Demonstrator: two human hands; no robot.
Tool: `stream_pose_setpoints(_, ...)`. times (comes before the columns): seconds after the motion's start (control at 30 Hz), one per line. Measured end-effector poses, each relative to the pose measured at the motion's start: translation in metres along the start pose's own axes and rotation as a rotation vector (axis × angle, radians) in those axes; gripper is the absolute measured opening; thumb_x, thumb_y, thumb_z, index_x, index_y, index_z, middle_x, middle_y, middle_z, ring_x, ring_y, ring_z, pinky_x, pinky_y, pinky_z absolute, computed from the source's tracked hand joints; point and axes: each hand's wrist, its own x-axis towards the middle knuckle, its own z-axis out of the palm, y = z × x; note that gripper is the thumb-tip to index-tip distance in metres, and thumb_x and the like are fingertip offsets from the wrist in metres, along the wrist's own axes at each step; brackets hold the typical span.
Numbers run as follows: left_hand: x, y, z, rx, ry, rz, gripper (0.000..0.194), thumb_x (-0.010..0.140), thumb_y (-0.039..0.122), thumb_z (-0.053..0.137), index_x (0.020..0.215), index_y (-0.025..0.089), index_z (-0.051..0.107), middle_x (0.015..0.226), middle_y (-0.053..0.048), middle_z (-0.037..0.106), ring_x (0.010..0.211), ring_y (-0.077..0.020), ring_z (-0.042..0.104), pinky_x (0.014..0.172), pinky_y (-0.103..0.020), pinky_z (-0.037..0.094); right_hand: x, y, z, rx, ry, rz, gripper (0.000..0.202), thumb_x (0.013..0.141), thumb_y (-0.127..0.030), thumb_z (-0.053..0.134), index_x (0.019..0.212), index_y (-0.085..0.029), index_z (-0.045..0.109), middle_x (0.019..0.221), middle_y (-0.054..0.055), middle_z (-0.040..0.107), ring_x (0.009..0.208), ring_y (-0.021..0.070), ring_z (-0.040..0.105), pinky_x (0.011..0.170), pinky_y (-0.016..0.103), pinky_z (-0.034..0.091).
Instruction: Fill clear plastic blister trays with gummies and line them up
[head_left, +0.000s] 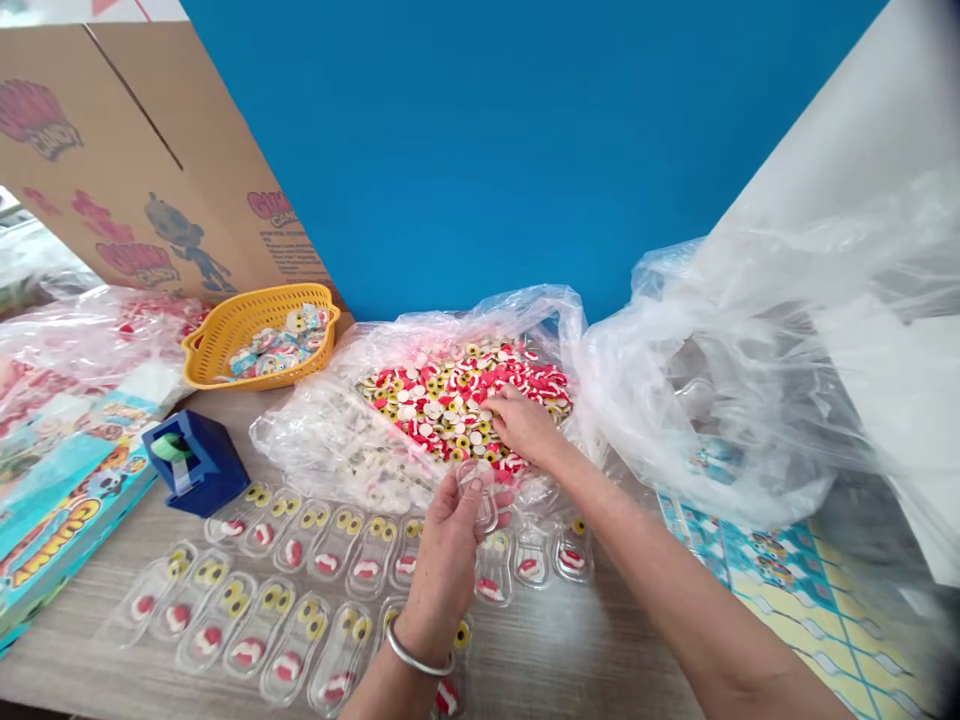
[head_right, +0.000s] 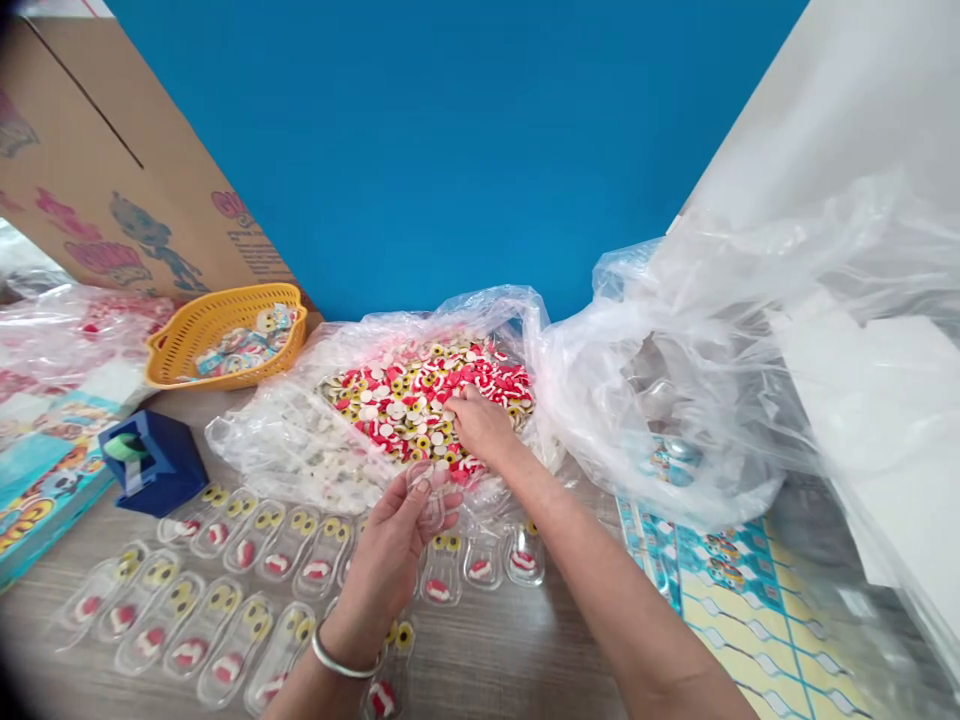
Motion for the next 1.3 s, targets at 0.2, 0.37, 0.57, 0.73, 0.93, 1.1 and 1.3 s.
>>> stream_pose_setpoints(0.2, 0.011, 0.004, 0.002, -0.149, 0.034, -0.042, 0.05, 0.078, 0.03, 0.078, 0.121, 0.019, 0.056, 0.121, -0.015, 0.071, 0.096, -0.0261, 0.075, 0.082, -0.036, 0.058, -0.002, 0.009, 0.005, 0.133, 0.095, 0.009, 0.017, 0.092, -0.018, 0.055, 0.094, -0.02, 0.072, 0.104, 0.007, 0.064, 0.088, 0.0179, 0.061, 0.078, 0.028, 0.043)
stream_pose_setpoints(0.37, 0.017, 0.005, 0.003, -0.127, 0.013, -0.04, 0.05, 0.077, 0.028, 0.076, 0.123, 0.021, 0.057, 0.124, -0.012, 0.069, 0.093, -0.0238, 0.073, 0.079, -0.035, 0.057, -0.022, 0.003, -0.004, 0.532, 0.03, -0.018, 0.012, 0.085, -0.014, 0.056, 0.086, -0.018, 0.068, 0.082, 0.0, 0.064, 0.073, 0.0138, 0.057, 0.068, 0.024, 0.041)
stream_pose_setpoints(0.57, 0.019, 0.001, 0.003, 0.019, -0.035, 0.031, 0.044, 0.076, 0.028, 0.073, 0.119, 0.02, 0.063, 0.109, -0.007, 0.071, 0.086, -0.0174, 0.069, 0.068, -0.026, 0.053, -0.045, -0.025, -0.01, 0.562, -0.179, -0.04, 0.012, 0.078, -0.013, 0.059, 0.07, -0.019, 0.065, 0.062, -0.005, 0.058, 0.058, 0.0105, 0.05, 0.056, 0.022, 0.032)
stream_pose_setpoints(0.73, 0.018, 0.002, 0.003, 0.018, 0.003, 0.021, 0.041, 0.078, 0.04, 0.074, 0.113, 0.021, 0.064, 0.11, -0.006, 0.07, 0.077, -0.0139, 0.068, 0.061, -0.022, 0.05, -0.032, -0.02, -0.004, 0.468, 0.008, 0.033, 0.008, 0.082, -0.014, 0.062, 0.077, -0.019, 0.066, 0.072, -0.003, 0.064, 0.065, 0.012, 0.055, 0.063, 0.023, 0.037)
stream_pose_setpoints(0.93, 0.02, 0.003, 0.007, 0.02, 0.044, 0.009, 0.048, 0.073, 0.05, 0.078, 0.108, 0.02, 0.063, 0.101, -0.004, 0.072, 0.068, -0.0139, 0.069, 0.057, -0.024, 0.049, -0.006, -0.009, 0.008, 0.119, 0.014, 0.11, 0.011, 0.089, -0.022, 0.063, 0.096, -0.019, 0.071, 0.103, 0.007, 0.068, 0.089, 0.0187, 0.062, 0.079, 0.028, 0.043)
stream_pose_setpoints(1.1, 0.022, 0.003, 0.007, -0.024, 0.048, -0.007, 0.047, 0.072, 0.045, 0.079, 0.109, 0.02, 0.062, 0.106, -0.006, 0.072, 0.069, -0.0153, 0.07, 0.057, -0.025, 0.051, -0.012, -0.009, 0.013, 0.097, 0.047, 0.074, 0.015, 0.09, -0.017, 0.057, 0.098, -0.02, 0.07, 0.109, 0.007, 0.066, 0.094, 0.0187, 0.062, 0.082, 0.027, 0.044)
stream_pose_setpoints(1.3, 0.02, 0.005, 0.007, -0.074, 0.045, -0.021, 0.041, 0.077, 0.036, 0.075, 0.112, 0.02, 0.06, 0.122, -0.01, 0.068, 0.082, -0.019, 0.073, 0.067, -0.029, 0.056, -0.027, 0.003, 0.011, 0.333, 0.127, 0.151, 0.021, 0.086, -0.014, 0.056, 0.105, -0.019, 0.065, 0.087, 0.001, 0.07, 0.076, 0.0165, 0.063, 0.073, 0.027, 0.044)
